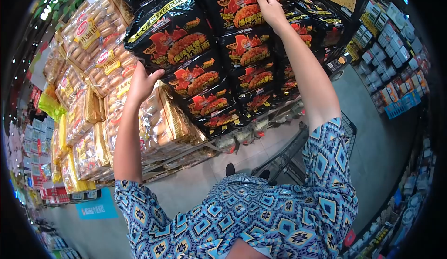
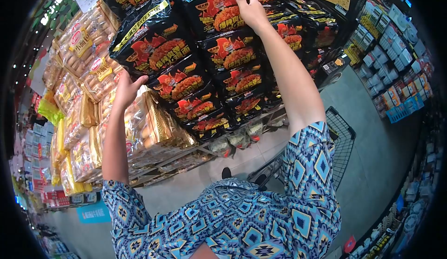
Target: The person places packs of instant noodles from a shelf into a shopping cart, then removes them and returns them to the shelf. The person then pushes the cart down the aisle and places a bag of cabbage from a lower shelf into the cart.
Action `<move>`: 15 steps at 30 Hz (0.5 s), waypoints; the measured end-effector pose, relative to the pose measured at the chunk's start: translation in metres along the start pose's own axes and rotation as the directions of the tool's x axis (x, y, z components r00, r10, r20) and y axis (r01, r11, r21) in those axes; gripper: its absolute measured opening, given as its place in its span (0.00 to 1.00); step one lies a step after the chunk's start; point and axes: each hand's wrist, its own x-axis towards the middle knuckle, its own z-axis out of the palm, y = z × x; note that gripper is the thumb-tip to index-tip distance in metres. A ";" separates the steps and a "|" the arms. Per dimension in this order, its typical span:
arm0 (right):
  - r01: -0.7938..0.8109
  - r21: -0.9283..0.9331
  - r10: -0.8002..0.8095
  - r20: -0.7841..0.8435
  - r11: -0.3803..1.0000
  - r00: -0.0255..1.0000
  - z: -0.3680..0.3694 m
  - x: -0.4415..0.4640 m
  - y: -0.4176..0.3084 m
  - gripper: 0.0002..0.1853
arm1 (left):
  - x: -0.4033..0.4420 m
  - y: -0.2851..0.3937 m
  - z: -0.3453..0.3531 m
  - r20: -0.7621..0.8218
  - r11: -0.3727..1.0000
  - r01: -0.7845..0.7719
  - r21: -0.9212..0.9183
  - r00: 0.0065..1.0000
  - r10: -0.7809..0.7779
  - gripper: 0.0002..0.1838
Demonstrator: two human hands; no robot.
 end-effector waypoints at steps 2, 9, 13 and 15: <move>-0.003 -0.026 0.003 0.015 1.000 1.000 0.005 -0.001 0.005 0.40 | 0.003 -0.008 0.000 0.036 0.998 0.018 -0.065 0.999 -0.016 0.34; 0.166 -0.102 -0.173 -0.068 0.981 0.983 0.003 -0.025 -0.003 0.32 | 0.003 -0.007 -0.003 0.026 1.000 0.020 0.014 0.999 -0.020 0.31; 0.153 -0.157 -0.160 -0.034 0.976 0.986 0.001 -0.015 0.007 0.33 | 0.008 -0.030 -0.004 -0.007 0.997 -0.053 0.059 0.999 0.054 0.29; 0.108 -0.120 -0.114 -0.039 0.987 0.993 0.001 -0.014 0.009 0.38 | 0.008 -0.034 -0.004 -0.014 0.998 -0.059 0.028 0.998 0.060 0.29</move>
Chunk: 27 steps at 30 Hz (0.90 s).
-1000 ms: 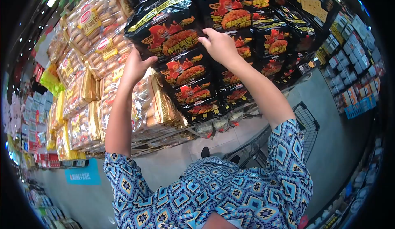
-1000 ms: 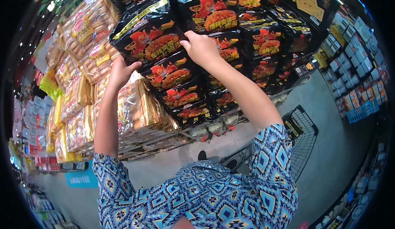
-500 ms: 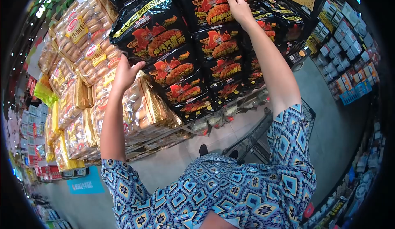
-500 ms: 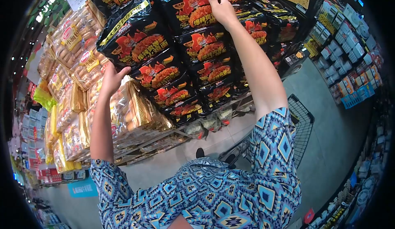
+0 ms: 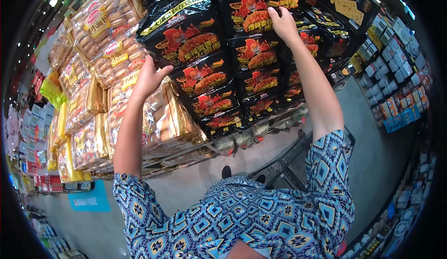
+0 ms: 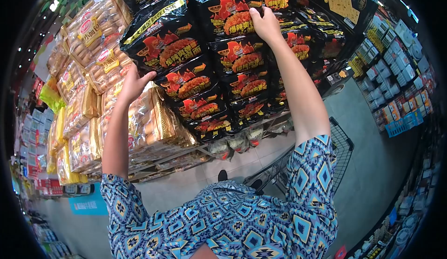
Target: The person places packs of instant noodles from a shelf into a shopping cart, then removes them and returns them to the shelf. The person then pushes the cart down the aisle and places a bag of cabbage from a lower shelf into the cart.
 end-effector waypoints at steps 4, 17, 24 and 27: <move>-0.044 0.068 0.053 -0.133 0.997 0.990 0.005 0.009 -0.003 0.46 | 0.001 0.001 -0.001 -0.017 0.997 0.034 0.062 0.999 -0.033 0.30; -0.184 0.492 0.096 0.198 0.851 0.975 0.013 0.055 -0.004 0.44 | 0.004 0.008 -0.004 0.016 0.998 0.052 -0.019 0.999 -0.052 0.24; 0.569 -0.150 -0.585 -0.312 0.808 0.749 0.006 0.016 -0.093 0.27 | 0.002 0.000 -0.004 0.015 0.998 0.039 0.058 0.999 -0.040 0.27; 0.788 -0.205 -0.811 -0.065 0.581 0.581 0.026 -0.030 -0.153 0.21 | 0.003 0.000 -0.004 0.014 0.995 0.058 0.076 0.998 -0.060 0.30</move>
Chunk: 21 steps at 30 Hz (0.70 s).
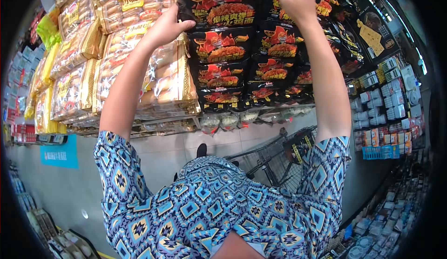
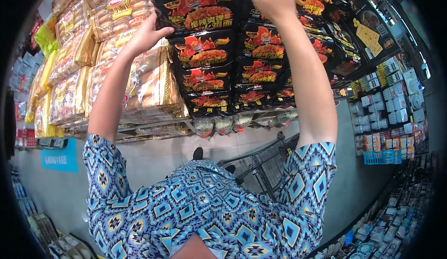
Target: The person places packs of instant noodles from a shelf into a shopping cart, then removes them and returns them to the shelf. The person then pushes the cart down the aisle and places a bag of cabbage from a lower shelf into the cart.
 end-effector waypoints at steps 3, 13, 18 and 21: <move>0.068 -0.059 -0.066 0.030 0.996 0.997 0.019 -0.007 -0.003 0.21 | 0.000 0.000 0.002 0.005 0.999 -0.032 -0.037 0.999 0.032 0.34; -0.390 0.212 0.365 0.148 0.896 0.919 -0.059 -0.067 0.035 0.19 | -0.084 0.096 0.007 -0.381 0.959 -0.272 0.079 0.881 0.281 0.39; -0.526 0.089 0.515 0.120 0.846 0.849 -0.127 -0.183 0.080 0.16 | -0.135 0.114 0.093 -0.146 0.684 -0.496 -0.535 0.852 0.504 0.25; -0.654 -0.050 0.655 0.109 0.755 0.748 -0.183 -0.264 0.072 0.17 | -0.156 0.107 0.164 0.218 0.772 -0.184 -0.609 0.896 0.386 0.23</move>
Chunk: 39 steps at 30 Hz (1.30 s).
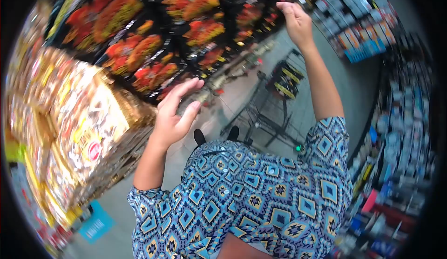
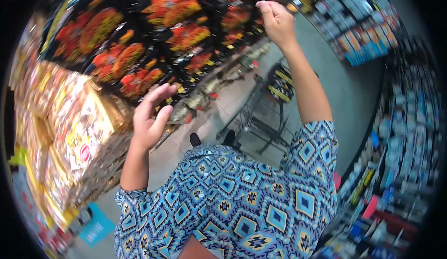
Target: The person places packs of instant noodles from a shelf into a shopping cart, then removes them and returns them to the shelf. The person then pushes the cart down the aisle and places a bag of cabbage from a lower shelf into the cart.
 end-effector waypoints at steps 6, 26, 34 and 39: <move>-0.582 -0.263 0.620 0.089 0.770 0.780 -0.063 -0.174 0.070 0.20 | -0.036 -0.111 0.065 0.286 0.895 0.436 -0.097 0.873 -0.395 0.21; -0.677 -0.553 0.856 0.457 0.486 0.242 -0.058 -0.364 0.033 0.16 | -0.140 -0.162 0.197 0.640 0.517 0.806 0.289 0.239 -0.730 0.34; -0.634 -0.586 0.835 0.517 0.504 0.186 -0.030 -0.388 0.148 0.15 | -0.155 -0.143 0.149 0.598 0.454 0.861 0.229 0.243 -0.764 0.35; -0.490 -0.788 0.924 0.261 0.372 0.281 -0.002 -0.398 0.231 0.12 | -0.154 -0.117 0.138 0.503 0.481 0.861 0.165 0.346 -0.792 0.33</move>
